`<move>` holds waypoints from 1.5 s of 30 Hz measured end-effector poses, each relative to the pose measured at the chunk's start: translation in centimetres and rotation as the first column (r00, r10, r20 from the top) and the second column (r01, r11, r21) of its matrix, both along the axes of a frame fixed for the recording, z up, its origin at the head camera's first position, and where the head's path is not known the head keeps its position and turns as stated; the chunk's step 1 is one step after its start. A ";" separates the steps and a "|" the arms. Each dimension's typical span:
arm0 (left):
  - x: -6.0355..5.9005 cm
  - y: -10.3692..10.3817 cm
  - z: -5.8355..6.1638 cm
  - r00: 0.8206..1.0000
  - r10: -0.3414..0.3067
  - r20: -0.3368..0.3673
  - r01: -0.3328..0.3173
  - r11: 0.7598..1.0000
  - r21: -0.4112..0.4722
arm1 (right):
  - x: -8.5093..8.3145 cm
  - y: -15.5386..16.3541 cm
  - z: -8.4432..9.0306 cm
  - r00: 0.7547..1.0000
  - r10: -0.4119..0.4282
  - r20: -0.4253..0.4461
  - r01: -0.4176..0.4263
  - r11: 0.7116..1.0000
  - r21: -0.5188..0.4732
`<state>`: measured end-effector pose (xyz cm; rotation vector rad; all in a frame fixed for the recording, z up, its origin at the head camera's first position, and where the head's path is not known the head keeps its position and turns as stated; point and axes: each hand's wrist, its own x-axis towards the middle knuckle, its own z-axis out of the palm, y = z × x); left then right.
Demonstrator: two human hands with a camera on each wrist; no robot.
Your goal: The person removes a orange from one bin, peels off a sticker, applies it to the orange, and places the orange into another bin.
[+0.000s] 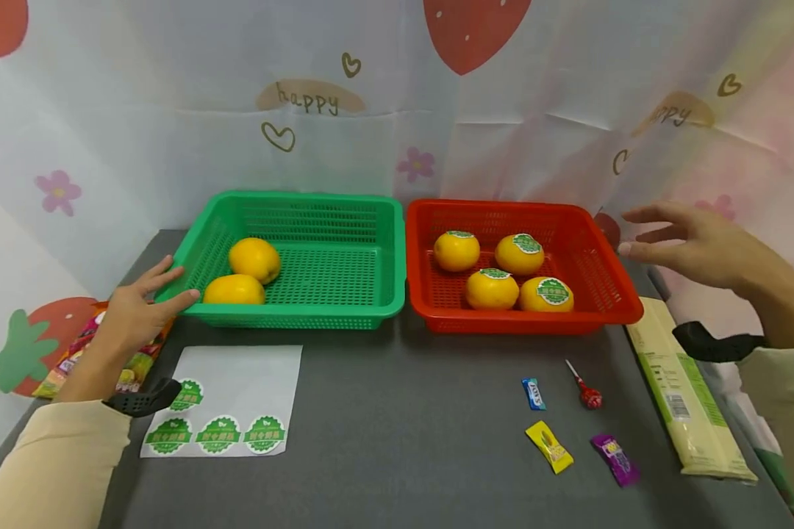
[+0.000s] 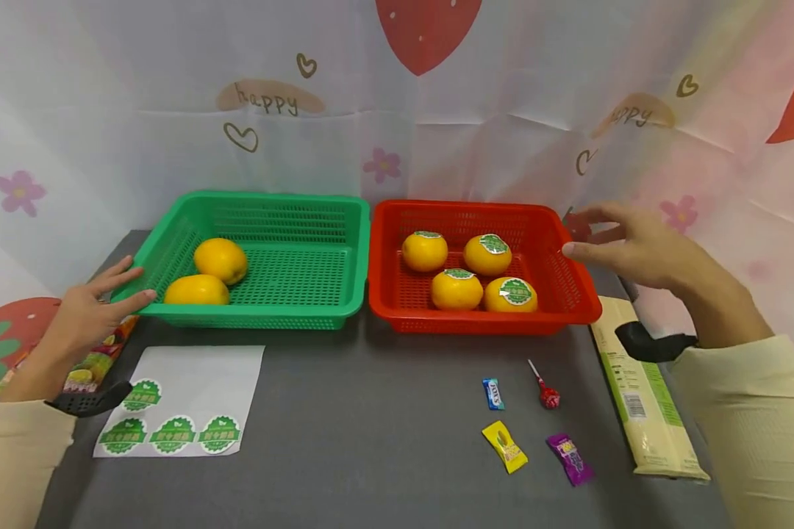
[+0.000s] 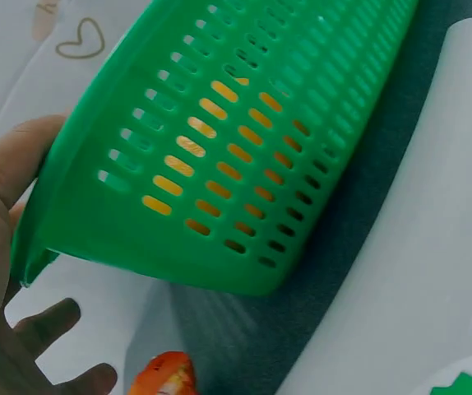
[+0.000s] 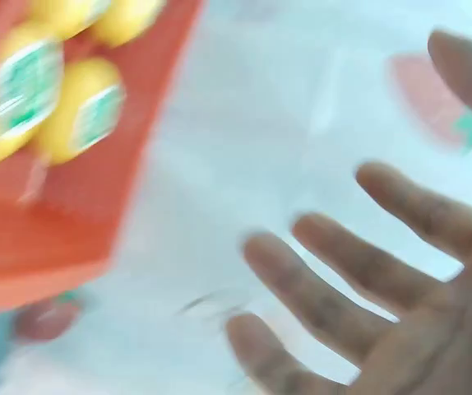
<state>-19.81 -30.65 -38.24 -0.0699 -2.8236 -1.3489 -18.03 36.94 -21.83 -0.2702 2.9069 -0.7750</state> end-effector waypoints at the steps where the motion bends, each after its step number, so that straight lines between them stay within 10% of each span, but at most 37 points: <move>1: 0.0 -0.1 -0.2 1.000 0.008 -0.009 -0.008 1.000 0.009 | 0.0 -0.9 1.1 0.999 0.036 0.006 -0.036 0.999 0.001; 9: -0.1 0.1 -1.2 0.999 0.046 -0.029 -0.043 0.996 0.077 | -0.7 -8.3 7.3 0.961 0.271 0.053 -0.273 0.962 0.033; 17: 0.0 0.6 -1.5 0.997 0.068 -0.047 -0.062 0.990 0.124 | -4.5 -16.4 7.8 0.916 0.394 0.075 -0.397 0.918 0.018; 27: -0.1 1.5 -1.8 0.994 0.054 -0.100 -0.036 0.985 0.169 | -11.1 -27.1 1.1 0.836 0.545 0.072 -0.537 0.837 -0.104; 37: -0.8 2.6 -1.7 0.994 0.035 -0.104 -0.018 0.986 0.166 | -15.0 -34.9 -6.7 0.881 0.448 0.151 -0.394 0.872 -0.290; 45: -0.4 2.0 -1.9 0.990 0.048 -0.130 -0.030 0.989 0.142 | -16.4 -39.9 -11.1 0.831 0.465 0.307 -0.406 0.882 -0.238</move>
